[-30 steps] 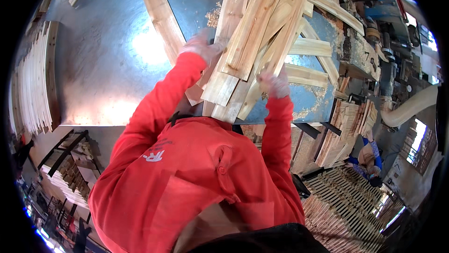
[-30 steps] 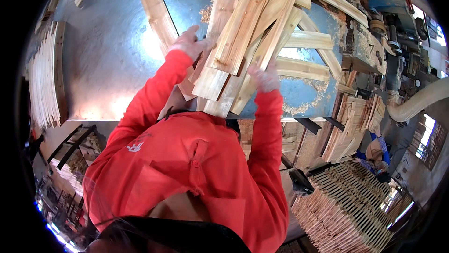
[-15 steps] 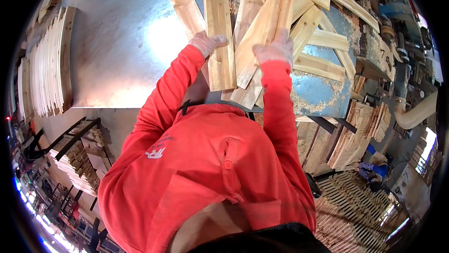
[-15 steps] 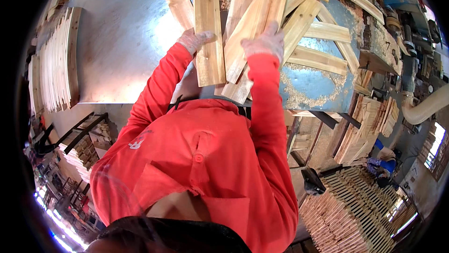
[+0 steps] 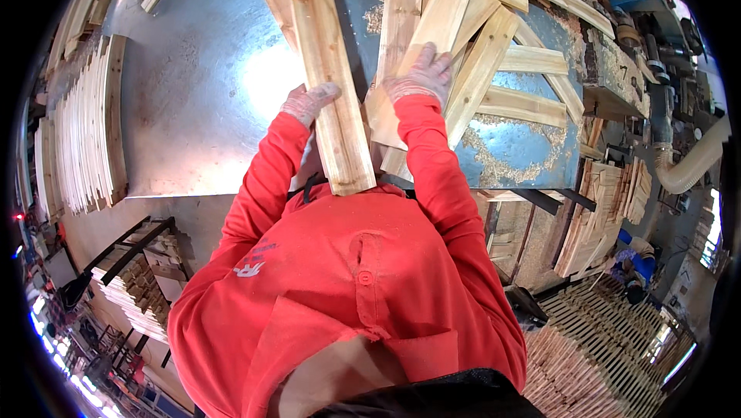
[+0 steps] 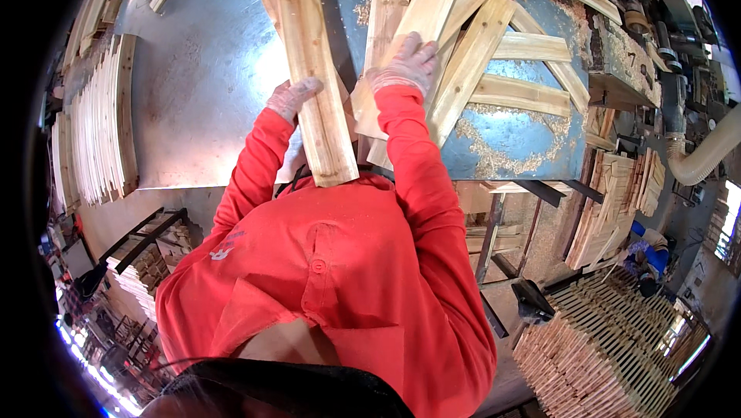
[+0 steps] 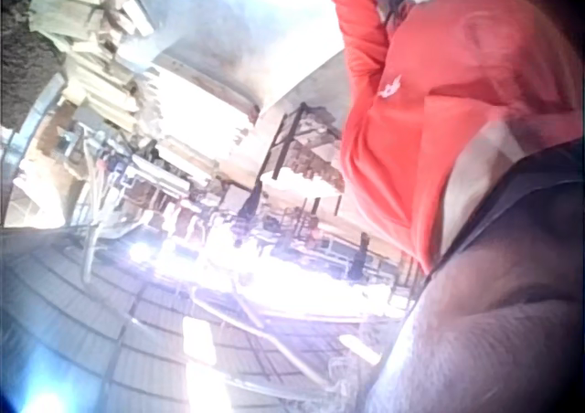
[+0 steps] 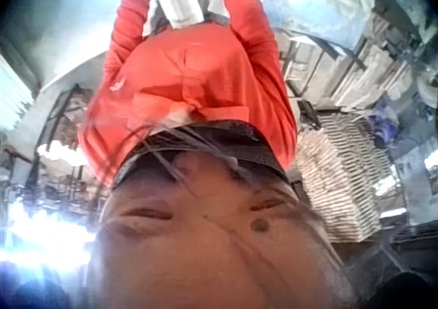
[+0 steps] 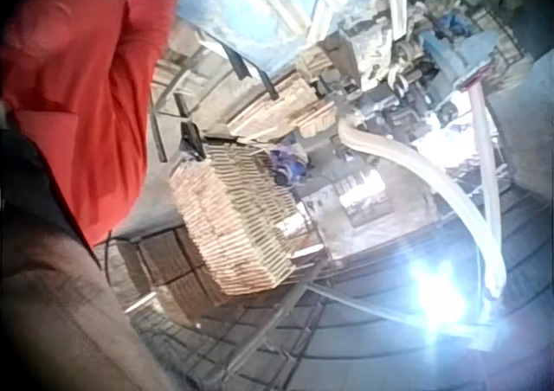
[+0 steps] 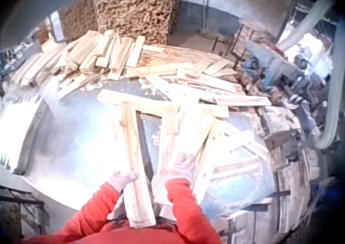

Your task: The person picks up thin wooden planks from a pile on a metal table and stacks them neatly. They handle the planks one by one or in small groups, aligning them into a growing stack. The person occasionally moves the stack to make space for more planks.

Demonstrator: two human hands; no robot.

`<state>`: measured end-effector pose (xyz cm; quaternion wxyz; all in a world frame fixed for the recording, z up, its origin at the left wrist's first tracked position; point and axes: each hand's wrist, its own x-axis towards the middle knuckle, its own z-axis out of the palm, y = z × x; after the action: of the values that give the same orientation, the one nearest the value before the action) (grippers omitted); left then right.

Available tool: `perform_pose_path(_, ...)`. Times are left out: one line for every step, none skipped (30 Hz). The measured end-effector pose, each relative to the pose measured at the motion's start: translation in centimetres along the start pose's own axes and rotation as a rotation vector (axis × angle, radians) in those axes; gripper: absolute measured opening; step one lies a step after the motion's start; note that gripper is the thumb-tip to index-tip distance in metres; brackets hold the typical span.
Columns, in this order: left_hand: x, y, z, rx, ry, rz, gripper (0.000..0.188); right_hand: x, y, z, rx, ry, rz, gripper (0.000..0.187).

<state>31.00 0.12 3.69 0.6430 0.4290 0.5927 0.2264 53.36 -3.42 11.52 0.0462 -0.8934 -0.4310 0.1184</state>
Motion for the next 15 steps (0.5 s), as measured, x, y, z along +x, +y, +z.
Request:
perform_pose_path(0.2,-1.0,-0.8,0.014,0.02,-0.003,0.031,0.7,1.3,1.0,0.245,0.024,-0.057,0.101)
perform_pose_path(-1.7,1.0,-0.4,-0.176,0.011,0.045,0.041,2.0,4.6,3.1,0.482,0.051,-0.091,0.1)
perform_pose_path(-1.7,1.6,-0.9,-0.182,0.014,0.024,0.037,3.3,7.9,4.3,0.717,0.093,-0.138,0.099)
perform_pose_path(-1.5,1.3,-2.0,-0.215,0.026,0.013,0.037,3.2,9.4,3.6,1.32,-0.184,-0.13,0.094)
perform_pose_path(-1.3,0.8,-3.2,-0.249,0.029,-0.001,0.036,3.2,11.1,2.7,1.879,-0.454,0.042,0.088)
perform_pose_path(-1.6,0.3,-4.6,-0.208,0.062,-0.018,0.037,1.3,10.4,-1.2,2.07,-0.62,0.07,0.086)
perform_pose_path(-1.6,0.0,-5.9,-0.162,0.072,-0.026,0.039,0.2,10.5,-3.8,2.26,-0.764,0.097,0.085)
perform_pose_path(-0.3,-1.3,-7.3,0.021,0.072,-0.017,0.043,0.2,11.6,-3.5,2.242,-0.82,-0.052,0.085)
perform_pose_path(1.0,-2.9,-8.9,0.251,0.065,0.105,0.045,0.3,12.5,-3.1,2.215,-0.882,-0.203,0.084)
perform_pose_path(0.6,-2.7,-9.4,0.254,0.053,0.127,0.046,-0.8,13.0,-2.9,2.223,-0.943,-0.152,0.084)
perform_pose_path(0.1,-2.6,-9.9,0.256,0.043,0.148,0.046,-1.5,13.6,-2.5,2.229,-1.007,-0.101,0.083)
perform_pose_path(-0.6,-2.0,-10.9,0.232,0.095,0.059,0.046,-1.8,14.8,-2.0,2.13,-1.038,-0.122,0.082)
perform_pose_path(-1.3,-1.4,-12.0,0.208,0.15,-0.037,0.047,-2.5,15.2,-2.2,2.082,-1.029,-0.105,0.08)
perform_pose_path(-1.7,-1.6,-13.2,0.185,0.208,-0.132,0.048,-3.1,15.5,-2.6,2.033,-1.023,-0.089,0.077)
perform_pose_path(-2.2,-2.7,-15.0,0.204,0.244,-0.112,0.048,-3.4,15.4,-3.1,1.981,-1.033,-0.084,0.075)
